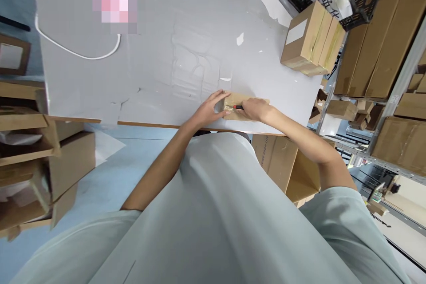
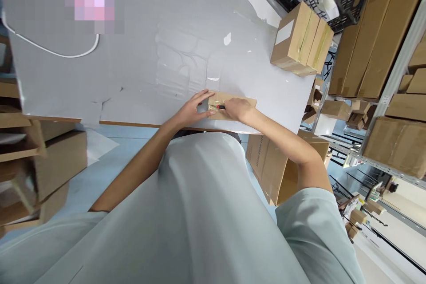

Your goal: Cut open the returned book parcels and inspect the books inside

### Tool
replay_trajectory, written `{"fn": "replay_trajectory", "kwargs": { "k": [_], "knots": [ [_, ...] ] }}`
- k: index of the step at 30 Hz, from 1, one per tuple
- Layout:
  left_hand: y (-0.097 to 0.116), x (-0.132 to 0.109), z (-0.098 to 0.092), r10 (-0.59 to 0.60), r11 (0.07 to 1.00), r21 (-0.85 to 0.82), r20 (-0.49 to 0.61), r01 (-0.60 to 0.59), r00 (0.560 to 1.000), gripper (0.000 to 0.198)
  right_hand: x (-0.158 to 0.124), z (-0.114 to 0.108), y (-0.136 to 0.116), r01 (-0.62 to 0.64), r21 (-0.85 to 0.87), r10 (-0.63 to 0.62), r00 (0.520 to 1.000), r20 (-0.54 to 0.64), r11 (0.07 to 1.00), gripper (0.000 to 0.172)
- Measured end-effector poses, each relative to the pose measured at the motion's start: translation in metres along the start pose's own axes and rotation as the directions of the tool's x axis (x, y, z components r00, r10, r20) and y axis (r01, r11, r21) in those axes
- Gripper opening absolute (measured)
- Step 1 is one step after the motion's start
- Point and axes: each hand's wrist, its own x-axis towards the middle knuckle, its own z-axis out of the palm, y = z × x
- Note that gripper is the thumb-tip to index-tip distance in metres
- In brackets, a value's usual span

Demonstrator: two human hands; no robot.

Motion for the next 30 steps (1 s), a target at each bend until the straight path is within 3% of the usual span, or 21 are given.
{"fn": "replay_trajectory", "kwargs": {
  "k": [5,10,14,16,18,20,21,23,25,27,30],
  "knots": [
    [-0.003,0.0,0.002,0.019,1.0,0.002,-0.015,-0.019,1.0,0.088,-0.028,0.009,0.038,-0.253,-0.062,0.258,0.962,0.092,0.965,0.035],
    [-0.007,0.003,0.005,0.018,1.0,0.002,-0.034,-0.018,0.999,0.085,-0.074,0.032,0.093,-0.375,-0.032,0.376,0.926,0.036,0.927,0.05],
    [-0.007,-0.001,-0.001,0.006,1.0,-0.029,-0.038,-0.007,0.999,0.085,-0.109,0.047,0.138,-0.542,-0.084,0.548,0.83,0.103,0.836,0.039],
    [-0.009,-0.008,-0.009,-0.005,0.998,-0.06,-0.041,0.002,0.999,0.09,-0.124,0.056,0.156,-0.577,-0.03,0.577,0.809,0.113,0.816,0.039],
    [-0.014,-0.016,-0.02,-0.03,0.995,-0.101,-0.052,0.025,0.998,0.096,-0.131,0.072,0.165,-0.54,0.157,0.541,0.84,0.038,0.827,0.042],
    [-0.022,-0.025,-0.033,-0.07,0.989,-0.135,-0.068,0.06,0.995,0.1,-0.123,0.094,0.157,-0.425,0.453,0.508,0.858,-0.074,0.784,0.043],
    [-0.027,-0.028,-0.039,-0.091,0.986,-0.146,-0.077,0.079,0.993,0.101,-0.114,0.106,0.148,-0.34,0.617,0.506,0.855,-0.111,0.71,0.046],
    [-0.039,-0.034,-0.051,-0.126,0.982,-0.154,-0.105,0.109,0.986,0.1,-0.087,0.13,0.118,-0.128,0.872,0.52,0.839,-0.159,0.473,0.06],
    [-0.05,-0.038,-0.06,-0.153,0.981,-0.143,-0.149,0.132,0.977,0.096,-0.056,0.147,0.081,0.04,0.965,0.546,0.818,-0.181,0.26,0.073],
    [-0.059,-0.039,-0.066,-0.184,0.979,-0.126,-0.19,0.162,0.964,0.091,-0.032,0.156,0.044,0.176,0.978,0.533,0.82,-0.208,0.111,0.082],
    [-0.068,-0.036,-0.065,-0.233,0.97,-0.123,-0.22,0.21,0.947,0.086,-0.019,0.153,0.007,0.31,0.95,0.528,0.802,-0.28,0.034,0.078]
  ]
}}
